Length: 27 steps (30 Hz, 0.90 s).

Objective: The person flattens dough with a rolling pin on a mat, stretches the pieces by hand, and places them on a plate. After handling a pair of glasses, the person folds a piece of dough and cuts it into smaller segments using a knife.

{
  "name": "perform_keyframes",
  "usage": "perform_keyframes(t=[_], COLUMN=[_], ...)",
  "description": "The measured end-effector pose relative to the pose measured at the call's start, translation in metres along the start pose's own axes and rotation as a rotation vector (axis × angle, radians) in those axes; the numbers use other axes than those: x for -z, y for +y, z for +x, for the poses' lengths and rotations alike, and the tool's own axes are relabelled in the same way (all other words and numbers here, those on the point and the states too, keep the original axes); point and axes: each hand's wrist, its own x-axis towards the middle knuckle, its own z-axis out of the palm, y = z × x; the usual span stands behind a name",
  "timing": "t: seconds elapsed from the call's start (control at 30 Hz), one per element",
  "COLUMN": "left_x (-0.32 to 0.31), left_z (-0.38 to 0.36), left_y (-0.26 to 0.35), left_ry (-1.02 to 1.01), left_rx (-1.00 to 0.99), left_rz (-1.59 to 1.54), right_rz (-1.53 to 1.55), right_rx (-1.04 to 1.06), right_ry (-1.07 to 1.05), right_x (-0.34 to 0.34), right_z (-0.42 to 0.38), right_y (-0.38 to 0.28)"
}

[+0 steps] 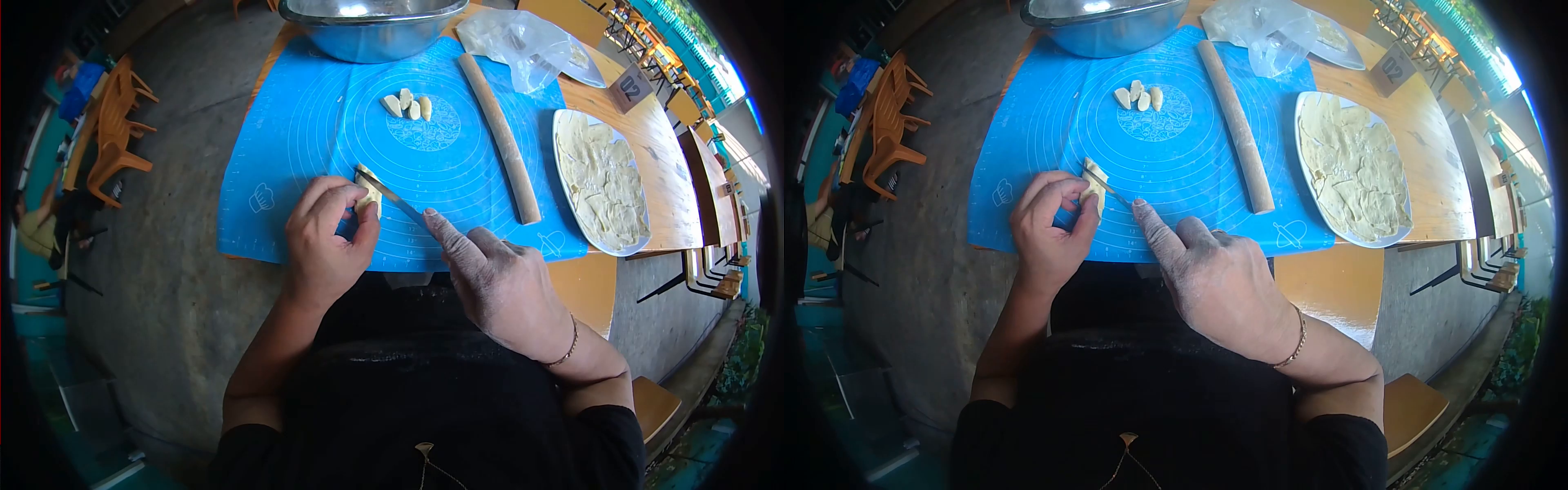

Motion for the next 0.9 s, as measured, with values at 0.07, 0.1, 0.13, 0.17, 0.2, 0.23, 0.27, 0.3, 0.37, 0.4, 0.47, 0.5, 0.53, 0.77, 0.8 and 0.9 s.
perform_keyframes(t=[0.07, 0.1, 0.13, 0.17, 0.2, 0.23, 0.27, 0.3, 0.37, 0.4, 0.47, 0.5, 0.53, 0.77, 0.8, 0.9], left_x=[-0.001, -0.001, -0.001, 0.0, -0.001, -0.001, -0.001, -0.001, -0.001, -0.001, -0.001, -0.001, -0.001, 0.0, -0.001, -0.001], left_z=[0.0, 0.0, 0.0, 0.001, 0.001, 0.001, 0.001, 0.002, 0.002, 0.001, 0.002, 0.002, 0.002, 0.001, 0.0, -0.002], left_y=[-0.001, -0.001, -0.001, -0.001, -0.001, 0.0, 0.0, 0.0, -0.002, -0.002, -0.002, -0.002, -0.002, -0.002, -0.003, -0.002], left_ry=[0.001, 0.003, 0.006, -0.004, -0.016, -0.016, -0.016, -0.015, -0.024, -0.033, -0.044, -0.056, -0.056, -0.059, -0.051, -0.033], left_rx=[-0.006, -0.01, -0.01, -0.009, -0.009, -0.009, -0.003, 0.003, -0.002, -0.007, -0.012, -0.019, -0.021, -0.037, -0.026, 0.011], left_rz=[0.003, 0.007, 0.009, 0.012, 0.012, 0.009, 0.011, 0.013, 0.023, 0.033, 0.033, 0.036, 0.033, 0.061, 0.056, 0.062], right_rz=[-0.01, -0.021, -0.021, -0.019, -0.018, -0.019, -0.008, 0.003, 0.002, 0.001, -0.019, -0.037, -0.04, -0.079, -0.081, -0.071], right_rx=[0.002, 0.005, 0.009, 0.003, -0.006, -0.008, -0.005, -0.001, -0.007, -0.013, 0.022, 0.058, 0.056, 0.057, 0.06, 0.091], right_ry=[-0.008, -0.017, -0.017, -0.028, -0.04, -0.04, -0.026, -0.011, -0.023, -0.034, -0.002, 0.031, 0.033, 0.064, 0.063, 0.063], right_x=[-0.002, -0.003, -0.003, -0.002, -0.001, -0.003, -0.005, -0.007, -0.006, -0.006, -0.01, -0.014, -0.018, -0.04, -0.04, -0.025], right_z=[0.0, 0.0, 0.001, 0.002, 0.002, 0.001, 0.001, 0.002, 0.005, 0.008, 0.014, 0.019, 0.025, 0.051, 0.046, 0.023], right_y=[0.0, 0.0, -0.001, -0.002, -0.002, -0.002, -0.002, -0.002, -0.004, -0.004, -0.004, -0.003, -0.002, -0.001, -0.002, -0.003])
